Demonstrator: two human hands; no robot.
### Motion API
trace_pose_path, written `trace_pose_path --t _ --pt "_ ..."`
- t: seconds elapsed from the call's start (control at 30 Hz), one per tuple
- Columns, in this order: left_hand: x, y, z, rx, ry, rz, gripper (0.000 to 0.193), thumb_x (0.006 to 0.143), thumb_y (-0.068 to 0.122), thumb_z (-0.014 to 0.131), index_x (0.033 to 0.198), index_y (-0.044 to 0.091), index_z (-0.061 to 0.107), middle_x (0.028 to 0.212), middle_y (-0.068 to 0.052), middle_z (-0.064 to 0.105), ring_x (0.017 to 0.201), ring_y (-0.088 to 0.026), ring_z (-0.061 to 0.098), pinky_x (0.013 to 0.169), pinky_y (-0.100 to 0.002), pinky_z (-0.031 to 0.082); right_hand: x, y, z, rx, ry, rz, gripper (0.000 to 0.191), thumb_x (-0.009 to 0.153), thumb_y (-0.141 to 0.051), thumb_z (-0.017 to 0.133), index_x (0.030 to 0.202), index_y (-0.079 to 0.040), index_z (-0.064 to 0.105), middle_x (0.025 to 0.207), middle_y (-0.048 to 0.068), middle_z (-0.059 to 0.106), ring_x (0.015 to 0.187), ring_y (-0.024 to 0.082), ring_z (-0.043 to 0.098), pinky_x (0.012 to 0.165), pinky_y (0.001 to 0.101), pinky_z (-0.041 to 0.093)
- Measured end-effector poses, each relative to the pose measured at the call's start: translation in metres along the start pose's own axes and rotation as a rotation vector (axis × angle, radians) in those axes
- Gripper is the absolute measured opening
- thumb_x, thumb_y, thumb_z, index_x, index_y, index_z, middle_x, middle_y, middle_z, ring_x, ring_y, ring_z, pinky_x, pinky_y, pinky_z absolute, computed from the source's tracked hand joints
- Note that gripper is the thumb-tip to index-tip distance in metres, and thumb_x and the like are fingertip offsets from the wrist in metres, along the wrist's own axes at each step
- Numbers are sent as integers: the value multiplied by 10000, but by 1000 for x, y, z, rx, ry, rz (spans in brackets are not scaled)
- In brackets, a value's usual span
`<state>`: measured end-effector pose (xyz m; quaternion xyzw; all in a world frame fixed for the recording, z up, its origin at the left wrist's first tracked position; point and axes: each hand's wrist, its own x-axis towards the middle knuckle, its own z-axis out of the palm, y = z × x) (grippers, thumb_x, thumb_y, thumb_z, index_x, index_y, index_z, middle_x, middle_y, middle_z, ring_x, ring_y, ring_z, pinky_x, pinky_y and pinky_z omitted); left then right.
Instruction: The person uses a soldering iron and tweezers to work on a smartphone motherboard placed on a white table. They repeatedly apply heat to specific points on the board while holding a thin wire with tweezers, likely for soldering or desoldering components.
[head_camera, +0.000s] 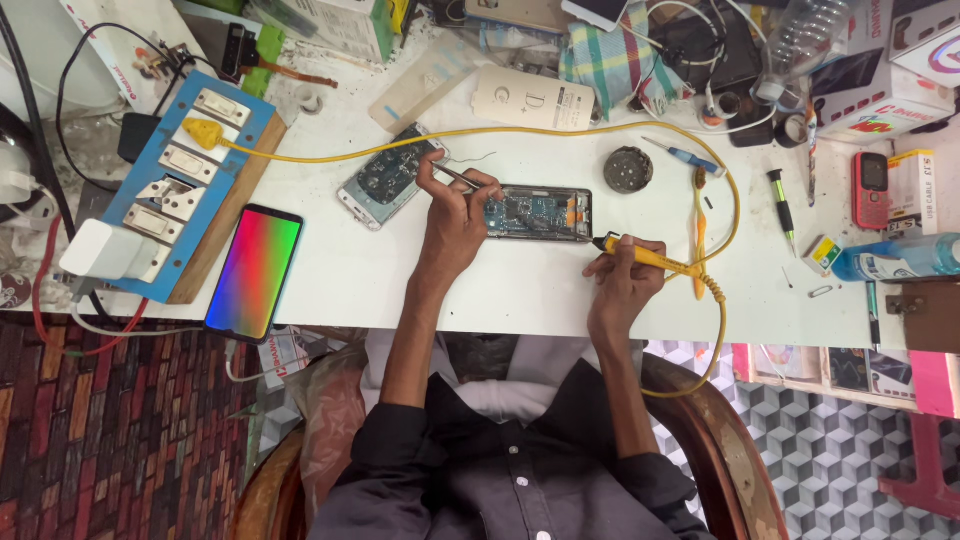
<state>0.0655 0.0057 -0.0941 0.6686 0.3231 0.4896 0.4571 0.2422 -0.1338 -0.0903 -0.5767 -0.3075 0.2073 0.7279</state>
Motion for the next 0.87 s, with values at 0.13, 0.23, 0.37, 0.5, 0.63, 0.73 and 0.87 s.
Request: trace_pose_path --t 0.13,0.23,0.37,0.5,0.63,0.73,0.87 --pt "-2 0 1 -29 -10 -19 549 1085 -32 492 1403 45 51 977 -126 700 893 -199 722 879 -313 612 0 0 1 27 -1 11 159 1118 -157 525 1033 -49 446 690 49 565 541 125 581 516 244 397" --pt "-2 0 2 -24 -5 -21 562 1082 -34 494 1405 50 41 984 -129 695 882 -197 717 874 -313 604 1 0 -1 23 -14 9 160 1134 -153 517 1035 -50 444 690 53 570 550 123 567 536 243 393" --pt "-1 -1 4 -18 -1 -13 553 1086 -36 492 1408 63 53 981 -131 690 872 -196 704 876 -316 588 1 2 -2 8 13 40 172 1116 -135 530 1003 -58 425 675 54 550 521 120 545 499 245 373" --pt "-2 -1 4 -18 -7 -36 544 1083 -34 483 1404 68 56 982 -125 696 869 -187 700 861 -309 588 1 2 -3 46 44 56 187 1104 -143 548 994 -56 424 732 48 533 518 103 496 495 252 397" --pt "-3 1 5 -54 -10 -41 534 1103 -21 491 1406 72 62 993 -135 683 876 -189 695 866 -313 592 1 2 -1 65 33 58 187 1104 -171 553 1011 -57 437 721 47 530 550 102 520 524 254 440" --pt "-1 6 5 -55 -4 -34 533 1106 -12 501 1406 78 69 988 -140 684 875 -192 695 860 -316 582 2 1 -1 80 19 61 195 1109 -180 552 1009 -59 437 723 46 531 565 103 528 542 254 457" --pt "14 16 -10 -19 -6 -35 536 1098 -2 485 1413 79 59 987 -131 692 887 -189 704 877 -311 585 1 1 -2 2 32 54 208 1119 -174 561 1002 -53 438 730 53 526 554 105 504 532 246 412"
